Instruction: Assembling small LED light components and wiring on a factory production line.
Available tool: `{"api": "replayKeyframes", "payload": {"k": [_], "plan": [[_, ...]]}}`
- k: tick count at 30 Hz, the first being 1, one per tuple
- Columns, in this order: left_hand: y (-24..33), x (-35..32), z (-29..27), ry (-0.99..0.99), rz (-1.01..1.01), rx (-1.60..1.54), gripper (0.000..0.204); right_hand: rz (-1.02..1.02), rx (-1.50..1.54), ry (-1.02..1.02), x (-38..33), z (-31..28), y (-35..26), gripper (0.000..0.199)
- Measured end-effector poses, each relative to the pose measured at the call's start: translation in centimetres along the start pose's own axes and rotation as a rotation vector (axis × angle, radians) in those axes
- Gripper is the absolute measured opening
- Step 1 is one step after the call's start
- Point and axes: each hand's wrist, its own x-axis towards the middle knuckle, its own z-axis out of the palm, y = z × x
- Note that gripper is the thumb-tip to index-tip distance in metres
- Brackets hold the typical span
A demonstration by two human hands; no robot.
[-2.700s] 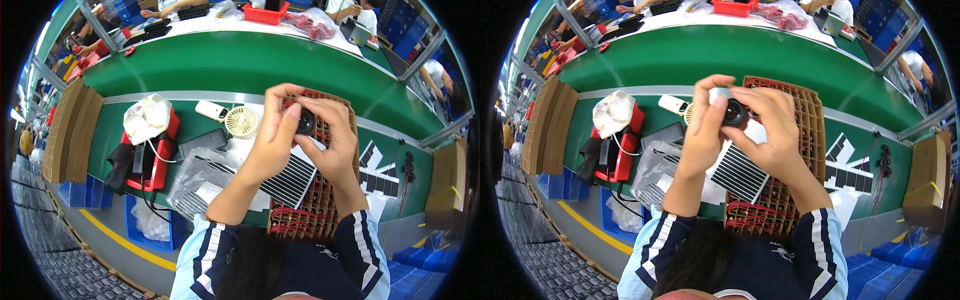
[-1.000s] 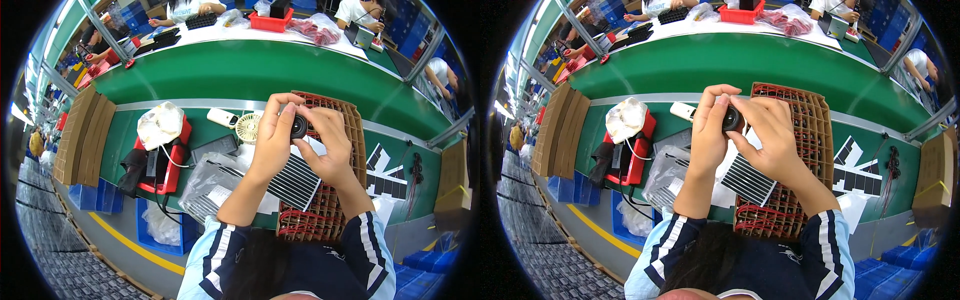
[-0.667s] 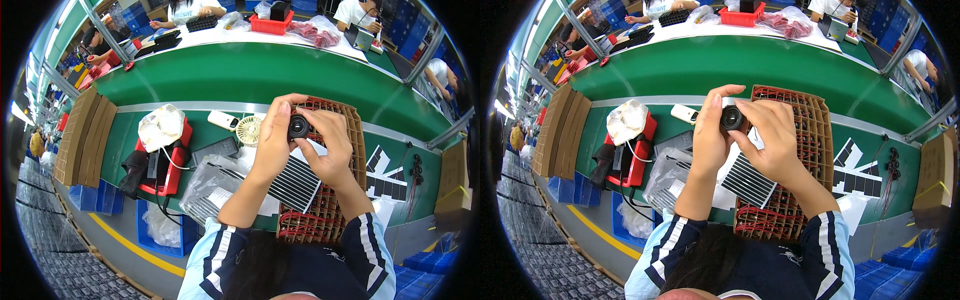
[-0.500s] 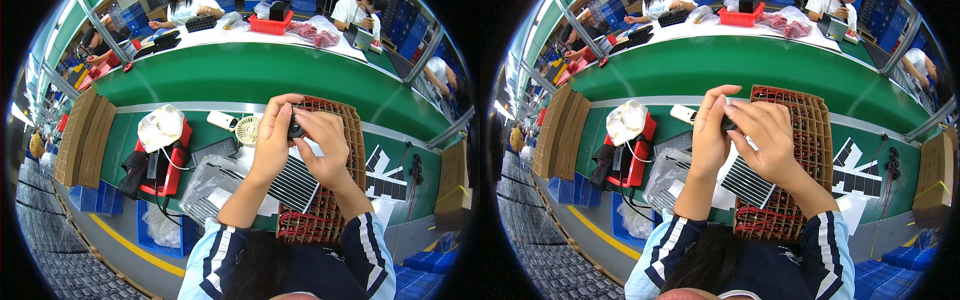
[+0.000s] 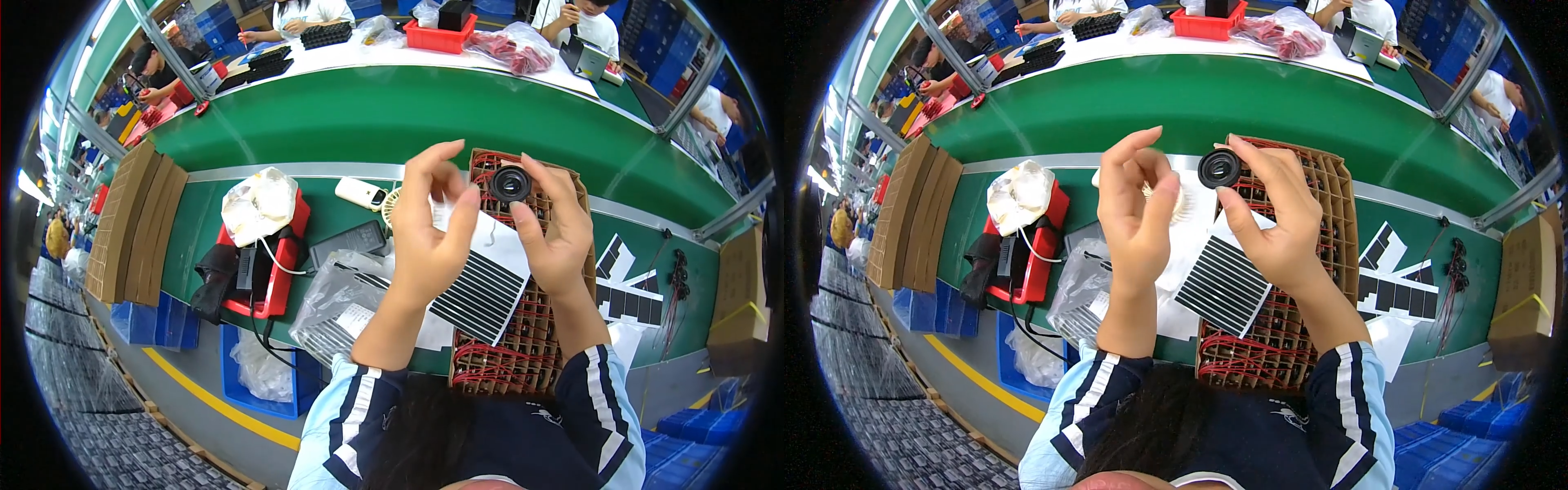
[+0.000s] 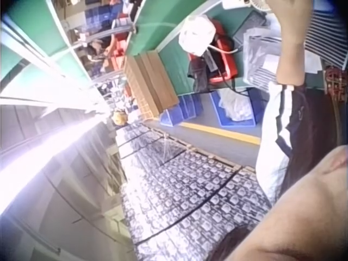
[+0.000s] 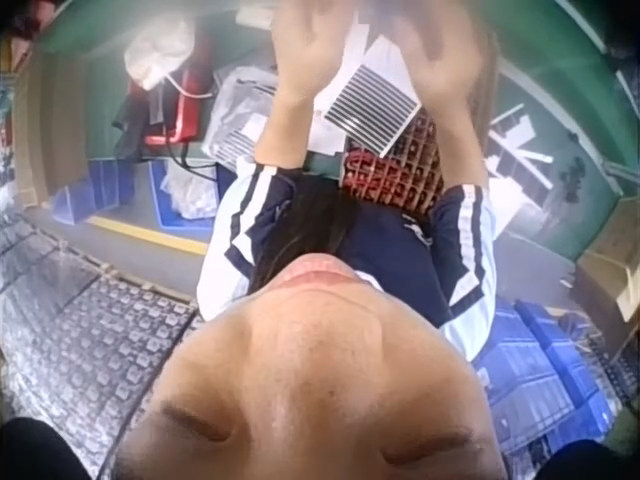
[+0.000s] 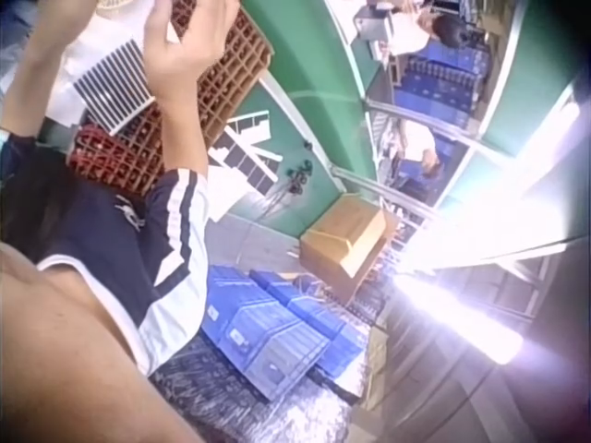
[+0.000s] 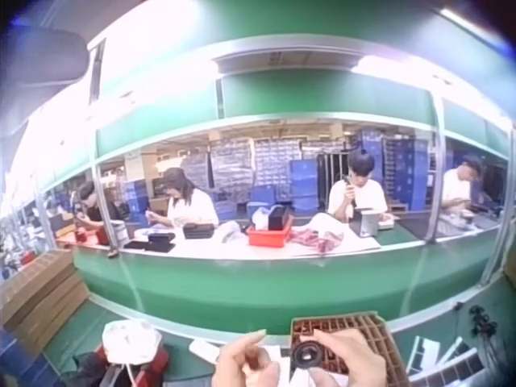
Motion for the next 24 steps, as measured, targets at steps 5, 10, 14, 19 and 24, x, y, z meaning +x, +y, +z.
{"api": "replayKeyframes", "payload": {"k": [5,10,14,19,24], "plan": [[-0.7,0.2,1.2,-0.293,-0.045,-0.211,0.051,0.160,0.183,-0.071,-0.7,-0.9,0.9,0.033],[-0.7,0.1,1.2,-0.360,-0.270,-0.180,0.046,0.326,0.390,-0.055,-1.1,-0.4,0.9,0.028],[-0.6,0.6,0.3,-0.283,-0.223,-0.088,0.036,0.301,0.387,-0.125,-0.3,-0.6,0.6,0.036],[-0.9,1.2,-0.2,-0.199,-0.318,-0.250,0.028,0.304,0.474,-0.037,0.6,-1.4,0.7,0.043],[0.1,1.3,-1.5,-0.205,-0.389,-0.279,0.019,0.373,0.407,-0.176,0.6,-1.5,1.9,0.030]]}}
